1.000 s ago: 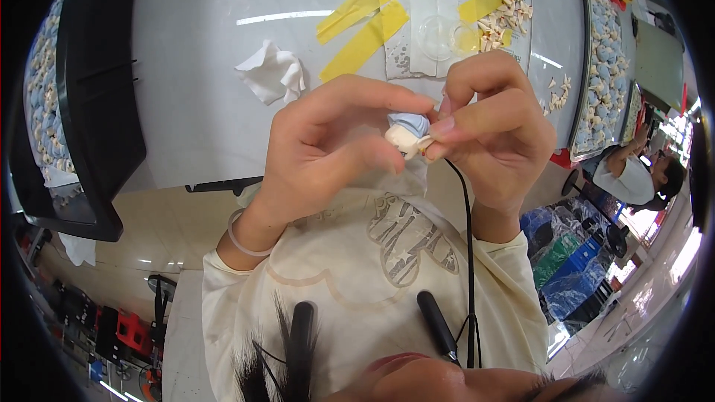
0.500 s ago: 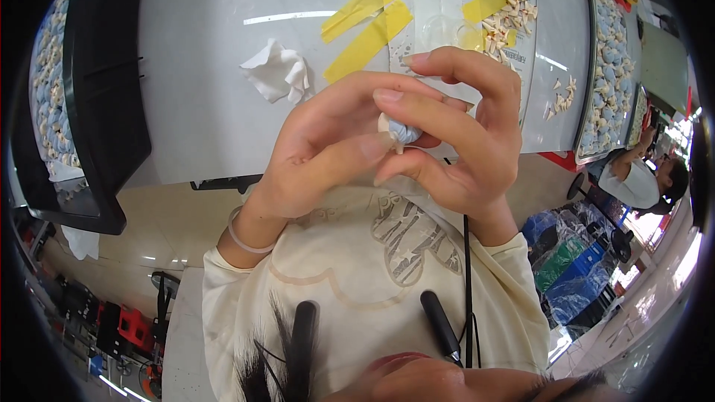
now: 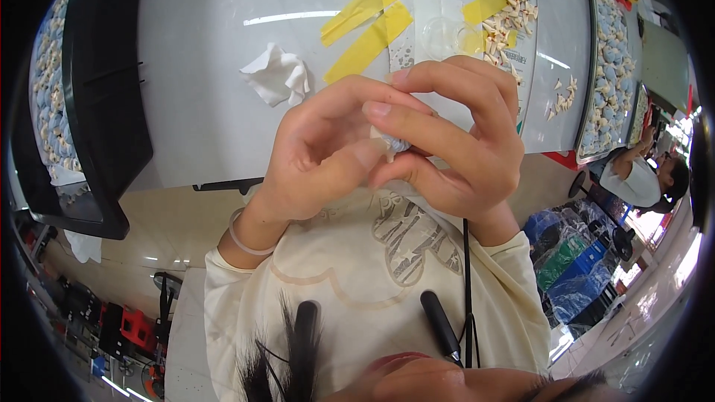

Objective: The person glues small ear components onto figurine heads by hand, using a glue bottle to apply adhesive.

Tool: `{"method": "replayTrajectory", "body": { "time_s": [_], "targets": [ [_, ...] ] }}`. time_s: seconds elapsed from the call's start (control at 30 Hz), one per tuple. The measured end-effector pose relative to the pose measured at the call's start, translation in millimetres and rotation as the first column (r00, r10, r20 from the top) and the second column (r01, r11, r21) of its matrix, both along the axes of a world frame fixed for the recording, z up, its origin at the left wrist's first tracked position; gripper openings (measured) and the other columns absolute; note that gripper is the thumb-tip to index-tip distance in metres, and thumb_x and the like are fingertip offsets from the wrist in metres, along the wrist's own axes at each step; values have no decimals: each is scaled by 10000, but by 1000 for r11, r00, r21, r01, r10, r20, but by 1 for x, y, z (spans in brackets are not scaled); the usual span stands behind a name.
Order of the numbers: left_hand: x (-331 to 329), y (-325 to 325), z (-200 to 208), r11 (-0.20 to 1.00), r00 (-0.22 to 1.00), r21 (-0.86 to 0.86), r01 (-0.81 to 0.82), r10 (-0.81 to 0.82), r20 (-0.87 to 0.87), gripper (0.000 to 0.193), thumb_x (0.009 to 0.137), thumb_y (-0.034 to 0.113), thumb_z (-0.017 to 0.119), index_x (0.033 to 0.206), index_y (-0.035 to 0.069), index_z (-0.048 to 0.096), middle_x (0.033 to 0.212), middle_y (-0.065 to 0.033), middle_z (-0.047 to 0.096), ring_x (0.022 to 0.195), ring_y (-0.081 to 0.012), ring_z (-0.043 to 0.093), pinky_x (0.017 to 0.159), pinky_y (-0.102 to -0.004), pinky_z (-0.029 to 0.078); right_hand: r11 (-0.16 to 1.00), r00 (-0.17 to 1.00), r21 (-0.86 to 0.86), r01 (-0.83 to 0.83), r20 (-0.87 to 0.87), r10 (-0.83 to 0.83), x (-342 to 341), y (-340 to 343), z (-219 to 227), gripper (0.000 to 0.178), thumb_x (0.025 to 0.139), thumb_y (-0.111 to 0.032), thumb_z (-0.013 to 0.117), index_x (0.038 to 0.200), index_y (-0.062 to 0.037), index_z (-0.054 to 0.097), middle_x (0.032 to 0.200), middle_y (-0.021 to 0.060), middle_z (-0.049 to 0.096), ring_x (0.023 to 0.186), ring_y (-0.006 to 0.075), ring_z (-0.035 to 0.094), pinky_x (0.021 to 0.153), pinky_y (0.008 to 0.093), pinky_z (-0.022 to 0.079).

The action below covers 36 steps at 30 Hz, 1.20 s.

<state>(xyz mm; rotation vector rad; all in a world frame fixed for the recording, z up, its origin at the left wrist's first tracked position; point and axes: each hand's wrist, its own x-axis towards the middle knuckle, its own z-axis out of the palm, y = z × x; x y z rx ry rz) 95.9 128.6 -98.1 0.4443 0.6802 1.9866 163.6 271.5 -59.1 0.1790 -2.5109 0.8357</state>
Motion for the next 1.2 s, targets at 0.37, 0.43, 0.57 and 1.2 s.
{"method": "replayTrajectory", "body": {
  "time_s": [0.37,0.43,0.57,1.2],
  "targets": [
    [1,2,1,999,999,-27,-46,45,-17,364,726,-38,388,1075,-102,468,1021,-169,543,950,-206,542,827,-311,453,999,999,50,2,-48,1,0,1,-3,337,617,-363,684,851,-121,684,905,65,606,794,209,514,680,282,418],
    [0,2,1,999,999,-24,-37,37,14,379,719,-38,384,1083,-102,466,1018,-166,543,945,-205,545,822,-308,453,999,1000,36,3,-11,-2,0,1,0,355,607,-364,690,861,-116,682,909,71,603,798,211,515,691,286,417],
    [-1,5,7,998,998,-70,-7,11,64,421,704,-34,375,1112,-97,459,1015,-156,540,925,-201,553,809,-298,453,1000,1000,-28,15,6,-15,1,5,-4,414,577,-367,707,893,-101,675,912,89,595,812,216,518,716,296,411],
    [-3,4,5,999,999,14,-33,33,-8,428,707,-62,357,1123,-92,455,1002,-177,549,919,-222,561,811,-317,458,998,998,-56,37,57,-33,0,0,-1,329,633,-364,665,869,-135,661,917,32,575,847,228,489,723,316,423]
  ]
}}
